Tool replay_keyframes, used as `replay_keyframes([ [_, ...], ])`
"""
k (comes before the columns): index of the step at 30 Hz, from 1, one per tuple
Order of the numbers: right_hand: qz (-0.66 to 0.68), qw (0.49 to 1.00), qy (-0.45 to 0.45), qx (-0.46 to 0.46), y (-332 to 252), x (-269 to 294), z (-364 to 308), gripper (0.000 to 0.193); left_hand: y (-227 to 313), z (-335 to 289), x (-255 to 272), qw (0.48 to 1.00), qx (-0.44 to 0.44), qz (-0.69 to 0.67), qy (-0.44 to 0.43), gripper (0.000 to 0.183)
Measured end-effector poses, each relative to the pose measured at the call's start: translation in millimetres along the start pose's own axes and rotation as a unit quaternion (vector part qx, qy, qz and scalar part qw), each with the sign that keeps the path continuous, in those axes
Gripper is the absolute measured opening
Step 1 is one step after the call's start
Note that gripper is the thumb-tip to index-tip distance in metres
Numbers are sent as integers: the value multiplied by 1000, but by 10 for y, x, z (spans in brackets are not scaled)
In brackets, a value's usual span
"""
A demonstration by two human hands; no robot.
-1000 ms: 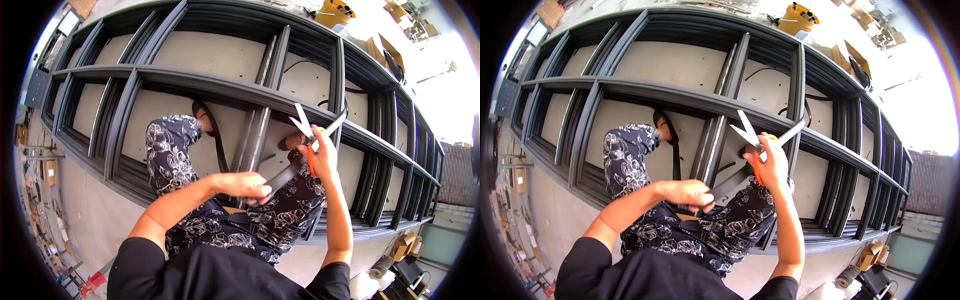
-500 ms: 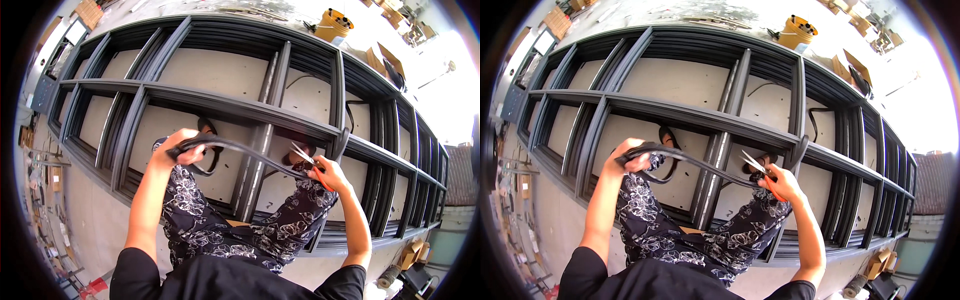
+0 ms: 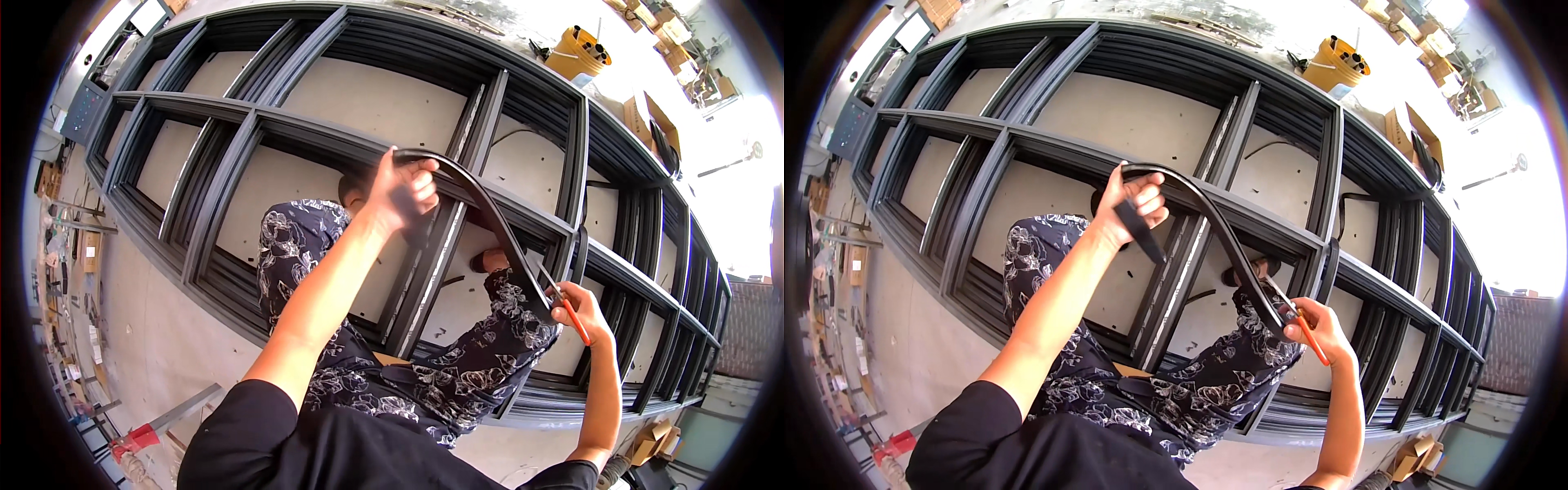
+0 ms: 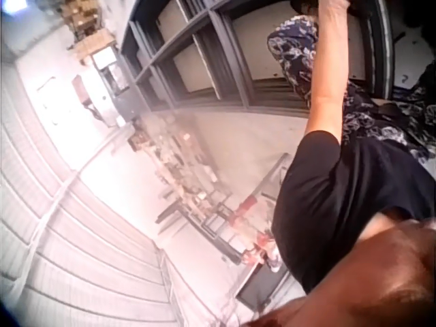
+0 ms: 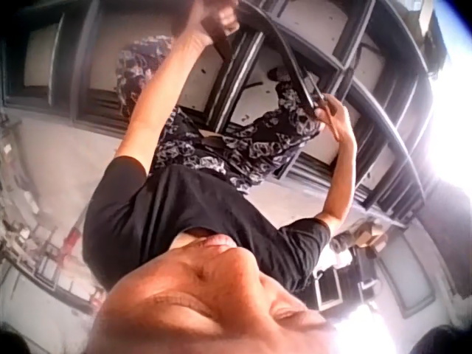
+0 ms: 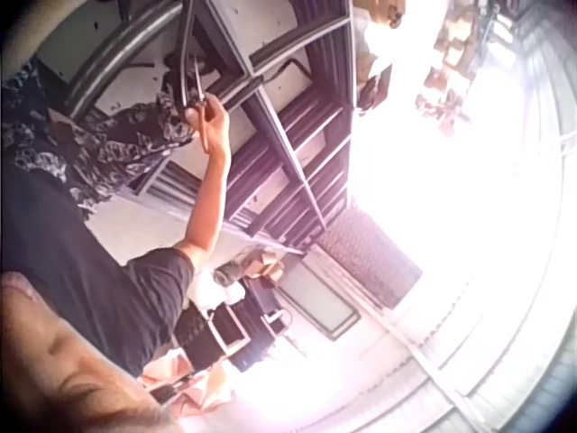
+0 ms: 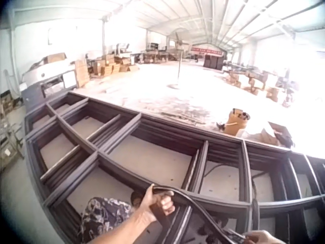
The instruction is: The person installs a rubber seal into the grooves of a metal frame by hand and uses scissors to cut the seal to length.
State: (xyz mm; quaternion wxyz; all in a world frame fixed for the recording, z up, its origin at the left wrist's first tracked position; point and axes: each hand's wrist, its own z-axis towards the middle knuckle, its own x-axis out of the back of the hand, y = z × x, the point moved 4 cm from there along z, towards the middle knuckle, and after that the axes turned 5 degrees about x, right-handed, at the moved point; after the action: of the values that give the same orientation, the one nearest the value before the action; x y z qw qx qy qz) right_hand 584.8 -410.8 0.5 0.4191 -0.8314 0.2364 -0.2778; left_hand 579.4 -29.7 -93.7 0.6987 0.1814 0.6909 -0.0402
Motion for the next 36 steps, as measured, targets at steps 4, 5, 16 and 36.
replay_keyframes([
  [4,40,984,163,59,2,0,62,32,-170,-6,205,979,-72,17,192,76],
  [5,28,973,230,9,-91,-66,56,22,-272,-32,289,966,-44,105,234,69],
  [16,-489,863,124,16,1255,-286,1151,31,-1819,-606,1096,814,311,341,353,67],
  [36,-359,917,170,-32,1006,-412,1174,28,-921,-106,2617,770,2,-218,599,34],
])
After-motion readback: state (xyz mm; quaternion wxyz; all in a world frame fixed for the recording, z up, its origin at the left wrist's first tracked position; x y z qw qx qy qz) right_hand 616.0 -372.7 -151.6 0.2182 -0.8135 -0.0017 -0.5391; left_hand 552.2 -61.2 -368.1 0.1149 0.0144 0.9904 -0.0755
